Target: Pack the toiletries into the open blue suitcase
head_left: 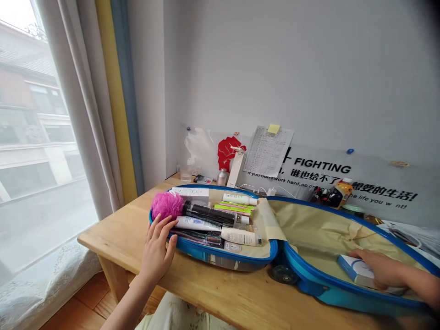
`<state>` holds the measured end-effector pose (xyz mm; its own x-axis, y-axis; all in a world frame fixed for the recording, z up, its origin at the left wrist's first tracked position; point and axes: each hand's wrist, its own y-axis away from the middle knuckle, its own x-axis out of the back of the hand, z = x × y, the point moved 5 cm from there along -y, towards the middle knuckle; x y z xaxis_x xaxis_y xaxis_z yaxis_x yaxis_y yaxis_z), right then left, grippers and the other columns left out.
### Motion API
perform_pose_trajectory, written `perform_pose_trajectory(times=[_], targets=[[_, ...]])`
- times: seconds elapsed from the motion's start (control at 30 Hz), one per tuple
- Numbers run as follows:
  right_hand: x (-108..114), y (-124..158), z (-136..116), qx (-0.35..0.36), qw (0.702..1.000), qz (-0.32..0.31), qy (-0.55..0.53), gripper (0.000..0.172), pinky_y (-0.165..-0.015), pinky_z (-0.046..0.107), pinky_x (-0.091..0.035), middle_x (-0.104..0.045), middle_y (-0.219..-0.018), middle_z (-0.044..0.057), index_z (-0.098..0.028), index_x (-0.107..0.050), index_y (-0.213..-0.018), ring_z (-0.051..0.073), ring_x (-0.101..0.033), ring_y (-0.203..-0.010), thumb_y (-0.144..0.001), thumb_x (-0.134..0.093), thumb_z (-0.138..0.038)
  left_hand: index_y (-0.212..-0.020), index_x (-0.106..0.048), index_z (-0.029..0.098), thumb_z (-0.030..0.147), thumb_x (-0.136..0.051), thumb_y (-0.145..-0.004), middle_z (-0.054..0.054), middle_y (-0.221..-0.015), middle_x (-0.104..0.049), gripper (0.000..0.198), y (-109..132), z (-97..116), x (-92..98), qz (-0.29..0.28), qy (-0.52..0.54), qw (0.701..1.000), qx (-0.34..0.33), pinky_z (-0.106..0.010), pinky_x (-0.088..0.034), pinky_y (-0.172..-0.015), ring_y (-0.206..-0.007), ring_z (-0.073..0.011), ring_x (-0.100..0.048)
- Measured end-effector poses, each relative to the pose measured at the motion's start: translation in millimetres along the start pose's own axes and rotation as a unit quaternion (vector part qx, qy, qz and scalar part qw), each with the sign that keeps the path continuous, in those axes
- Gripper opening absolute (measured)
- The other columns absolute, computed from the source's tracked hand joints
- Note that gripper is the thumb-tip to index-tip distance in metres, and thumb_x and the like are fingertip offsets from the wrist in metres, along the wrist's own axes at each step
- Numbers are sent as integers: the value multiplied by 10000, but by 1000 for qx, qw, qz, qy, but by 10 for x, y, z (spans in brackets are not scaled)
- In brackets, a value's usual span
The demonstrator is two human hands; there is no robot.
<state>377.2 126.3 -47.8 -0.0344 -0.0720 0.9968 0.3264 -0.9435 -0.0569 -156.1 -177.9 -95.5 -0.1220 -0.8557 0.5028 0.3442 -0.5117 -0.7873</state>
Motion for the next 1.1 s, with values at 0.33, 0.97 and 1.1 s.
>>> perform_pose_trajectory(times=[0.33, 0.97, 1.1], targets=[[935, -135, -617, 76, 988, 7, -133, 486, -959, 444, -445, -592, -1173, 234, -264, -589, -1035, 367, -588, -1089, -609, -571, -497, -1190, -598, 229, 354, -390, -943, -91, -1298, -577, 345, -19, 43, 22, 3, 3, 1000, 8, -555, -295, -1122, -1335, -302, -390], [757, 515, -4289, 373, 905, 7, -205, 317, -905, 356, -422, -554, -1037, 60, -209, -539, -934, 213, -537, -1020, -718, -709, -367, -1245, -548, 234, 354, -382, -958, -87, -1299, -580, 352, -19, 46, 11, -2, 0, 1000, -7, -550, -317, -1099, -1350, -300, -376], [705, 534, -4284, 372, 904, -6, -212, 288, -920, 355, -427, -564, -1057, 62, -204, -555, -967, 208, -546, -1037, -769, -683, -370, -1229, -568, 235, 355, -385, -953, -87, -1299, -582, 352, -19, 32, 11, -1, 4, 1000, 2, -549, -309, -1110, -1348, -300, -383]])
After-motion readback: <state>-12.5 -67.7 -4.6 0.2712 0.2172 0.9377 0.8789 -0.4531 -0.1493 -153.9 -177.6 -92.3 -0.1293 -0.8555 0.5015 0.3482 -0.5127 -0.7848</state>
